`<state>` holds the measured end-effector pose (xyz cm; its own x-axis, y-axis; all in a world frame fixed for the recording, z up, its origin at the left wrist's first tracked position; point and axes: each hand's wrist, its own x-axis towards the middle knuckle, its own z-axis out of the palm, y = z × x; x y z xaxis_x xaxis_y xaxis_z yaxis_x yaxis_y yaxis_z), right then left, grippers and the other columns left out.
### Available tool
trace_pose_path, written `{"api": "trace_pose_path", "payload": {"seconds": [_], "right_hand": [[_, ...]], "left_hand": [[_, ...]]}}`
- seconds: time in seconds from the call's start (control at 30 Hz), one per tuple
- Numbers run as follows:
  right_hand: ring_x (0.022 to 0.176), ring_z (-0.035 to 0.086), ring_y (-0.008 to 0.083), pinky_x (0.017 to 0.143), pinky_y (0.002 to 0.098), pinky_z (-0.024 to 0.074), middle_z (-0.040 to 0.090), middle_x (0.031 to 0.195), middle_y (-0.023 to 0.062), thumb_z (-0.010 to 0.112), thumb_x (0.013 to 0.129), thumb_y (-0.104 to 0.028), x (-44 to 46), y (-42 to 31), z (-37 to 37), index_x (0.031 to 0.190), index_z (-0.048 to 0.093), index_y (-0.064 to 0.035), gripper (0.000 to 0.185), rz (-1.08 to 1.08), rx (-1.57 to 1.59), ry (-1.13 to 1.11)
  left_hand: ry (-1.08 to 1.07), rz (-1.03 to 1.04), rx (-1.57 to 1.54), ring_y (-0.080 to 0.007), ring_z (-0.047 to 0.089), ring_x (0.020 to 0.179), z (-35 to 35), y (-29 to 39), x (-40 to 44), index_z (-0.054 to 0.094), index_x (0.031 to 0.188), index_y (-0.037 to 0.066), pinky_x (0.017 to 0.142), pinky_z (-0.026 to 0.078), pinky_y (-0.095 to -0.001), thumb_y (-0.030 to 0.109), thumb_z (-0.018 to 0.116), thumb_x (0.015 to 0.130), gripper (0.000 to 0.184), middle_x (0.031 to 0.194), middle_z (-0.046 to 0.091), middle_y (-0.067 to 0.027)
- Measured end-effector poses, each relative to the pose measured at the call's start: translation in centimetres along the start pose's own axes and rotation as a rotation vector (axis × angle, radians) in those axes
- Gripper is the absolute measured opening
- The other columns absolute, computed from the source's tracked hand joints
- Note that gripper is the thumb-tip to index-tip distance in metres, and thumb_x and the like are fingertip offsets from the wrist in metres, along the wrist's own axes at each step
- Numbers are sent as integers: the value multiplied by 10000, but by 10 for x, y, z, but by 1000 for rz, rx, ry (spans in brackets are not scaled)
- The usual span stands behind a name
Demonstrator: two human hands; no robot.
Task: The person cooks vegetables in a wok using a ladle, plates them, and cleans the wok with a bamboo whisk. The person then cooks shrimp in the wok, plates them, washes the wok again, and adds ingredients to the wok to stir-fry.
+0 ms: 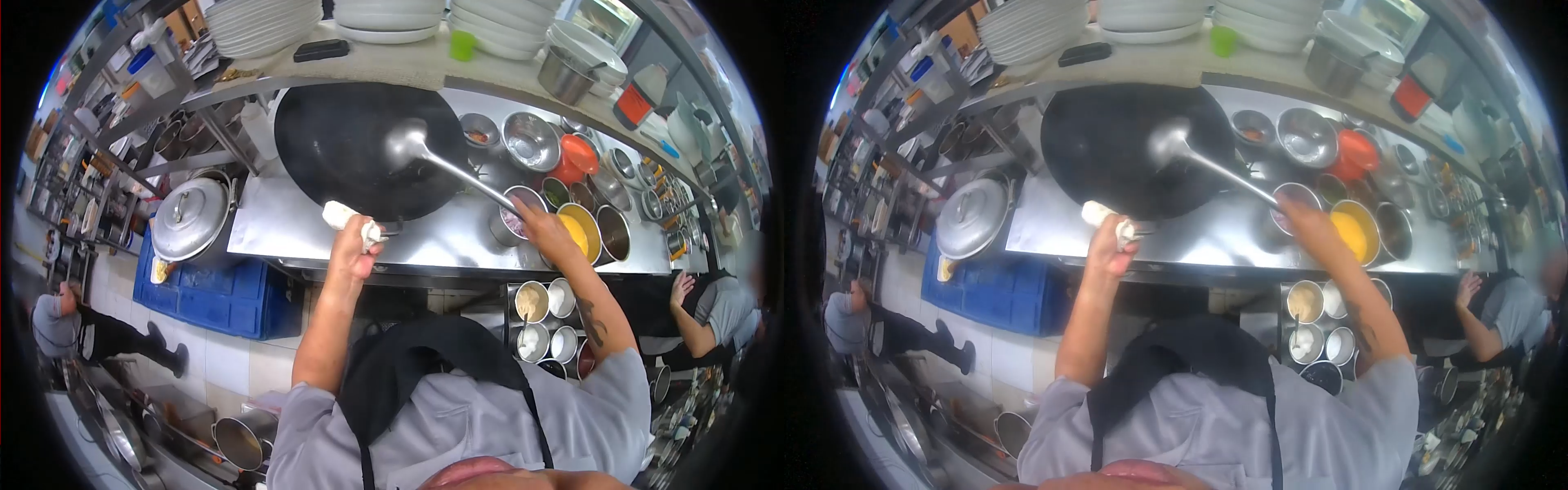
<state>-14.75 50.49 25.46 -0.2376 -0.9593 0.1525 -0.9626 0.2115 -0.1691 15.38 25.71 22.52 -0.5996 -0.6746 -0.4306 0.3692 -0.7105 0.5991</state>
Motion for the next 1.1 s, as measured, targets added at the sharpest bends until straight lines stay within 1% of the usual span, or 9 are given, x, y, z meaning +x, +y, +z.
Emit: {"api": "trace_pose_path", "payload": {"seconds": [0.17,0.27,0.33,0.43,0.67,0.77,0.87,0.9,1.1], "right_hand": [[876,613,407,729,476,502,606,1079,213,575,820,-68,61,-20,52,1372,413,-117,578,61,72,22],[874,612,408,713,472,499,606,1082,214,576,824,-74,6,3,40,1392,386,-123,601,-185,75,213],[839,610,402,704,476,493,608,1030,205,585,818,-72,-35,41,27,1400,377,-124,620,-112,33,74],[790,603,395,690,479,491,594,960,195,591,813,-64,-30,28,-7,1394,388,-123,618,74,-85,-20],[788,597,384,688,474,487,580,936,185,592,812,-67,-15,14,15,1398,381,-105,624,-97,3,138],[915,610,364,775,448,488,596,1101,198,503,880,-108,-41,27,-9,1375,419,-144,503,145,-65,-72],[886,618,365,759,459,490,594,1090,212,491,884,-118,-21,19,-10,1383,397,-124,508,180,-65,-50],[800,597,390,668,472,487,578,973,186,579,822,-87,-14,35,14,1407,364,-120,623,81,-59,59],[760,599,403,662,483,491,577,951,202,561,812,-61,-14,14,20,1412,356,-120,637,58,-56,73]], "left_hand": [[-9,10,8,-177,531,566,7,-3,6,490,886,41,398,340,-259,101,554,815,114,712,562,-122],[-18,1,-29,-177,527,567,7,-2,13,489,893,43,398,339,-259,103,555,815,118,720,562,-124],[13,8,-22,-175,526,569,9,1,15,486,902,43,397,337,-258,103,553,815,125,723,558,-121],[8,-6,-12,-173,530,575,8,-2,22,480,901,43,396,337,-258,100,547,818,121,720,550,-115],[15,26,-10,-170,537,598,18,-1,32,473,896,51,395,338,-259,95,538,820,109,735,525,-92],[19,35,-3,-168,539,607,16,-1,34,473,898,54,396,336,-258,94,540,816,114,745,526,-87],[-5,45,21,-167,539,611,14,-4,44,474,896,54,398,336,-255,95,542,808,118,746,524,-83],[-14,55,22,-167,539,611,11,-6,48,475,894,54,398,335,-254,96,543,805,119,745,522,-82],[29,97,41,-124,557,596,23,-1,56,488,933,87,387,337,-236,122,528,841,106,746,544,-29]]}}
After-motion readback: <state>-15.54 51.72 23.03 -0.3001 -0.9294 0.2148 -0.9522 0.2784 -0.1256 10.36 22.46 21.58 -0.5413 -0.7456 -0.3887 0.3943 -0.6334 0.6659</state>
